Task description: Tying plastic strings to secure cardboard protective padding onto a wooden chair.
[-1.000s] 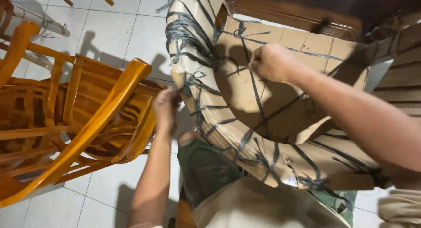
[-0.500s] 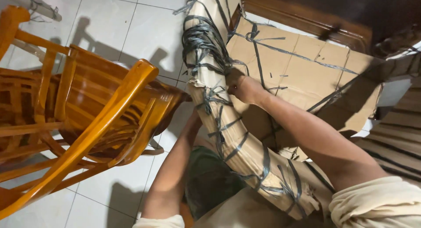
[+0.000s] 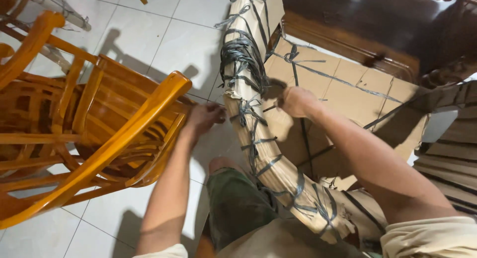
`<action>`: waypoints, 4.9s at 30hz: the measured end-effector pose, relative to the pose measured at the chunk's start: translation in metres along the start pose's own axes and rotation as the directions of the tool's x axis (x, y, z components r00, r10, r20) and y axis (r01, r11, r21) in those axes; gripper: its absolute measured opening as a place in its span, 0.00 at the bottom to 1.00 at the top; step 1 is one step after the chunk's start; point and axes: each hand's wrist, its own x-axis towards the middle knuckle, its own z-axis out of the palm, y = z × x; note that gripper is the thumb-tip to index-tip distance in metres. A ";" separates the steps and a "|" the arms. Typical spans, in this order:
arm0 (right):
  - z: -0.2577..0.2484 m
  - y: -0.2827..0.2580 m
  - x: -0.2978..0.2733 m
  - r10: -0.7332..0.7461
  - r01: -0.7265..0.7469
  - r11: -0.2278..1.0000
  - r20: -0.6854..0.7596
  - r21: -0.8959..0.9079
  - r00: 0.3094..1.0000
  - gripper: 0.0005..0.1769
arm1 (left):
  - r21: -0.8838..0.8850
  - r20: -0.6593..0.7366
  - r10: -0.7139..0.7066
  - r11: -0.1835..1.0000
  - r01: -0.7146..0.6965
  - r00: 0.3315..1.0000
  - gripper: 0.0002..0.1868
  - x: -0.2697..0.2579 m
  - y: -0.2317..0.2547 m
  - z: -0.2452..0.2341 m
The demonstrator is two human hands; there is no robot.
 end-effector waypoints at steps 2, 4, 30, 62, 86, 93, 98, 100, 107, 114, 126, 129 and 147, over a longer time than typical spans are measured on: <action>-0.017 0.004 -0.002 -0.018 0.017 1.000 -0.033 -0.016 0.999 0.13 | -0.162 -0.035 -0.027 0.987 0.021 0.999 0.14 -0.038 0.048 -0.049; -0.048 -0.002 -0.023 -0.043 0.040 0.996 -0.035 -0.075 0.998 0.15 | -0.182 -0.115 -0.048 0.983 0.026 0.992 0.10 -0.025 0.009 -0.051; -0.136 -0.124 -0.160 -0.410 0.466 0.877 -0.327 0.115 0.852 0.15 | -0.364 -0.232 0.325 0.845 -0.392 0.917 0.13 -0.049 0.138 -0.057; -0.099 -0.120 -0.101 -0.319 0.567 0.808 -0.692 0.158 0.648 0.16 | -0.559 -0.334 0.273 0.713 -0.423 0.902 0.11 -0.017 0.106 -0.048; -0.064 -0.135 -0.119 -0.494 0.646 0.760 -0.584 0.069 0.644 0.12 | -0.211 -0.304 0.184 0.944 -0.254 0.935 0.19 -0.025 0.118 -0.061; -0.036 -0.126 -0.080 -0.624 0.639 0.660 -0.762 -0.395 0.174 0.08 | -0.160 -0.309 0.174 0.960 -0.231 0.935 0.16 -0.015 0.119 -0.070; -0.042 -0.125 -0.096 -0.706 0.473 0.681 -0.673 -0.559 0.220 0.03 | -0.001 -0.244 0.157 0.987 -0.162 0.957 0.11 -0.031 0.142 -0.077; -0.043 -0.123 -0.095 -0.717 0.491 0.673 -0.649 -0.553 0.254 0.02 | -0.006 -0.256 0.173 0.984 -0.180 0.951 0.11 -0.044 0.152 -0.083; -0.067 -0.128 -0.099 -0.350 0.430 0.886 -0.360 0.172 0.865 0.09 | -0.091 -0.406 0.369 0.894 -0.439 0.836 0.23 -0.066 0.163 -0.078; -0.057 -0.126 -0.089 -0.284 0.423 0.708 -0.321 0.565 0.904 0.14 | 0.104 -0.510 0.436 0.887 -0.450 0.742 0.07 -0.032 0.100 -0.053; -0.069 -0.132 -0.093 -0.221 0.358 0.873 -0.385 0.332 0.896 0.09 | 0.894 -0.291 0.929 0.349 -0.281 0.230 0.07 0.013 0.077 -0.036; -0.076 -0.133 -0.104 -0.251 0.370 0.888 -0.387 0.272 0.887 0.08 | 0.884 -0.224 0.934 0.314 -0.346 0.277 0.05 -0.005 0.092 -0.051; -0.093 -0.080 -0.081 -0.221 0.261 0.960 -0.293 0.104 0.930 0.11 | 0.512 -0.069 0.534 0.744 -0.430 0.843 0.08 -0.021 0.069 -0.076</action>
